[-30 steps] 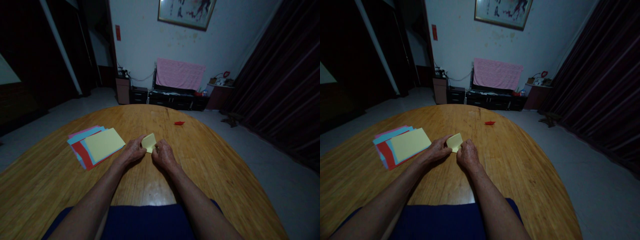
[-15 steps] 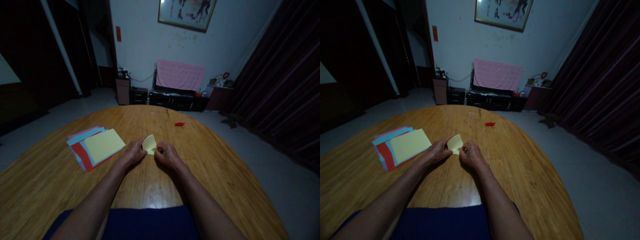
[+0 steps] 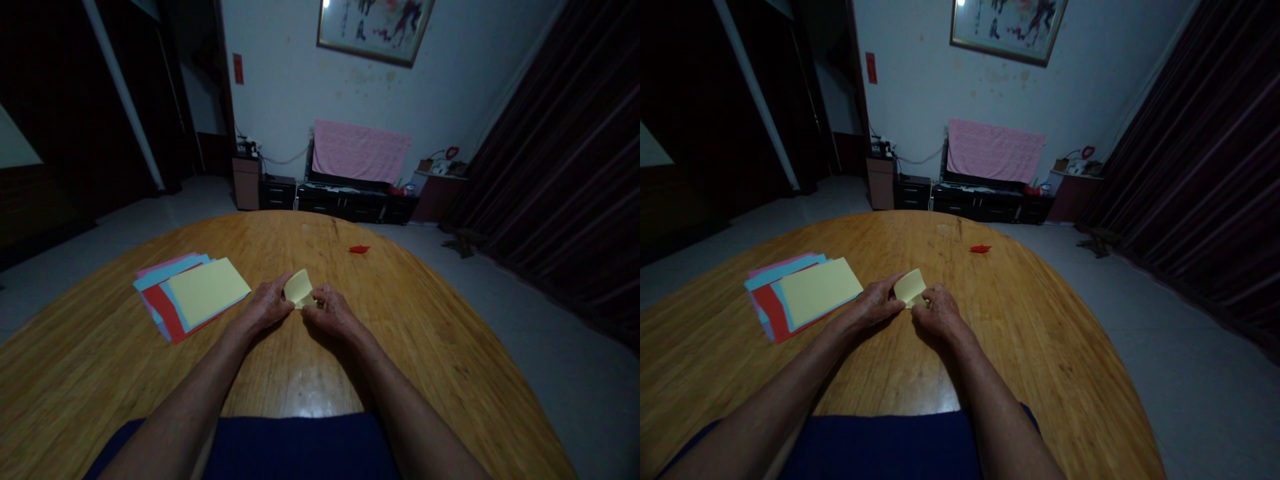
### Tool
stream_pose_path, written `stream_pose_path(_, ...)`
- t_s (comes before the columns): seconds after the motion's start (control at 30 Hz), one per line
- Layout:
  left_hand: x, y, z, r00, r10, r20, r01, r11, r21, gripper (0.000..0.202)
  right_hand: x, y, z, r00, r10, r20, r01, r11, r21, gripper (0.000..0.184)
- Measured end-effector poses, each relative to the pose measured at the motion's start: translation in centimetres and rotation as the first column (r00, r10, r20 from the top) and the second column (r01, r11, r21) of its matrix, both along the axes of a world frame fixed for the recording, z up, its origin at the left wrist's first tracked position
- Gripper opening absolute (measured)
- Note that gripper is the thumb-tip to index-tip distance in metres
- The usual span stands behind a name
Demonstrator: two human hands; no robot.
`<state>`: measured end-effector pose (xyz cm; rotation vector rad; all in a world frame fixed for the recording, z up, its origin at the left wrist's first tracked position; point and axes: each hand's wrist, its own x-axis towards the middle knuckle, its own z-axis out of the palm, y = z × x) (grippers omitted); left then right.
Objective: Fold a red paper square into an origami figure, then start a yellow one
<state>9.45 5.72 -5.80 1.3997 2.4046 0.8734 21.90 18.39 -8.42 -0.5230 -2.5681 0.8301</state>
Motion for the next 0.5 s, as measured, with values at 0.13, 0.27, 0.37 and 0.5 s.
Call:
stream_pose_path(0.13, -0.2, 0.0, -0.2, 1.000, -0.015, 0.015, 0.015, 1.000, 0.015, 0.066, -0.5, -0.3, -0.7, 0.998, -0.058, -0.009, 0.058, 0.998, 0.030, 0.008)
stream_pose_path(0.27, -0.2, -0.1, -0.2, 1.000, -0.009, 0.017, 0.009, 1.000, 0.021, 0.068, -0.6, -0.5, -0.6, 0.998, -0.061, 0.009, 0.061, 0.996, 0.063, 0.014)
stream_pose_path(0.37, 0.0, -0.2, 0.0, 0.999, -0.021, 0.037, 0.020, 0.999, 0.026, 0.068, -0.2, 0.0, -0.2, 1.000, -0.008, 0.006, 0.008, 1.000, 0.004, 0.018)
stream_pose_path(0.5, 0.1, -0.2, 0.1, 0.998, -0.036, 0.044, 0.034, 0.999, 0.027, 0.068, 0.6, 0.9, 0.6, 0.994, 0.113, 0.002, -0.112, 0.985, -0.133, 0.022)
